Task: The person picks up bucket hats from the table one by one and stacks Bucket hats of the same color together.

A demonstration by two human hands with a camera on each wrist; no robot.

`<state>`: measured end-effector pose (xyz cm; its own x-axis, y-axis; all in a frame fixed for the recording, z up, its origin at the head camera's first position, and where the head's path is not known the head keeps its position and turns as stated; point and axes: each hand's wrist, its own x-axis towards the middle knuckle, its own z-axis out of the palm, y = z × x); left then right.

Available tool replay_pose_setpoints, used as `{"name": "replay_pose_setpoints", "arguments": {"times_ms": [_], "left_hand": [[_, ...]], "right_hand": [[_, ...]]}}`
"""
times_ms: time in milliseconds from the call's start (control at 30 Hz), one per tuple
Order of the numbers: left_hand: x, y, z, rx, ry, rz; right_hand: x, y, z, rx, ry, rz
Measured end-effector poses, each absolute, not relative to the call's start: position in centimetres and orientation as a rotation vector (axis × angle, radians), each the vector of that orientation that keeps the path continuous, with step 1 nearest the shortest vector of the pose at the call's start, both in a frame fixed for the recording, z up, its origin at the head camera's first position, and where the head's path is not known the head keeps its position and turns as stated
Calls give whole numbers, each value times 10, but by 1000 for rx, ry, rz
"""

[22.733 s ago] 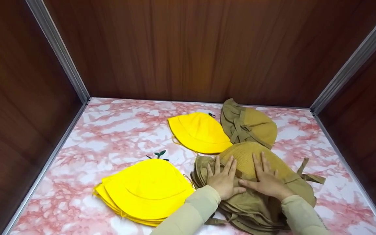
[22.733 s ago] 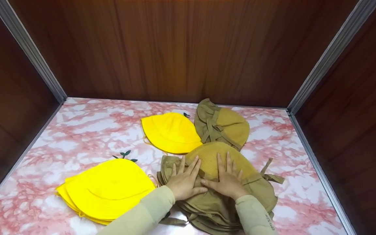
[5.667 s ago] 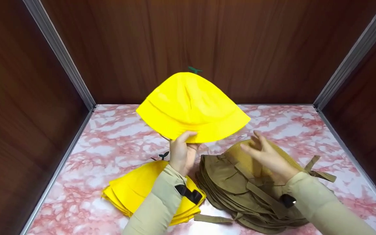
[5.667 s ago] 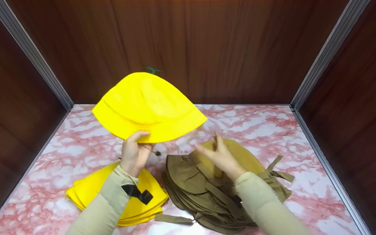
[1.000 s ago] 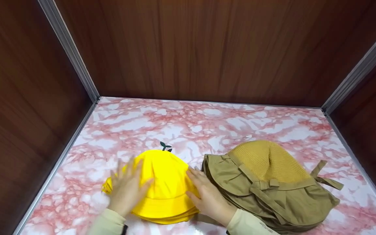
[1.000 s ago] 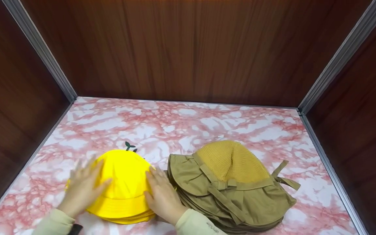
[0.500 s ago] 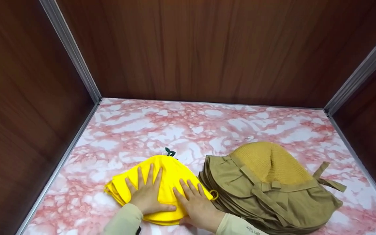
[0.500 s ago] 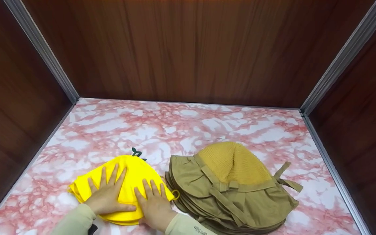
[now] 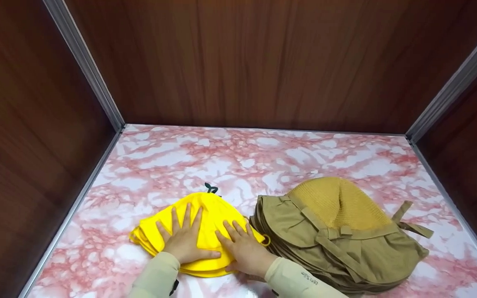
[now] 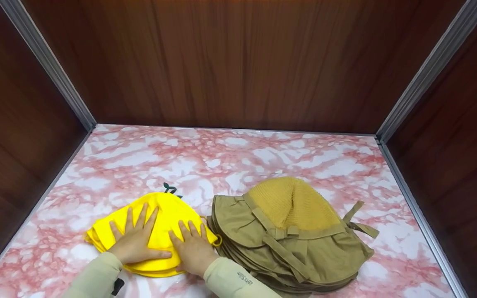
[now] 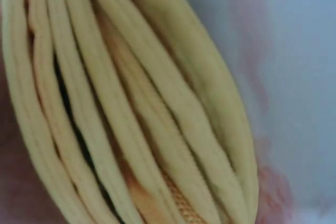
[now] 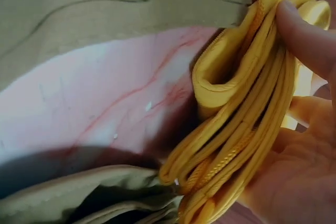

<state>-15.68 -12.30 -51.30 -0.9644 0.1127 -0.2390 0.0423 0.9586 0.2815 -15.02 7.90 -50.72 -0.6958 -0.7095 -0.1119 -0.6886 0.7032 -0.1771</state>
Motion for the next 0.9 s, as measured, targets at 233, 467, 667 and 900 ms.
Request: {"name": "replay_pose_setpoints", "arguments": {"times_ms": [233, 467, 667, 900], "left_hand": [[-166, -127, -513, 114, 2855, 394], [-168, -127, -512, 117, 2840, 391], [-169, -126, -505, 145, 2857, 379], [-164, -130, -464, 249, 2744, 486]], "right_hand": [[-160, 76, -509, -1149, 2758, -181], [-160, 78, -511, -1155, 2760, -196], [-161, 83, -507, -1129, 2733, -326], [-157, 112, -462, -1036, 2691, -783]]}}
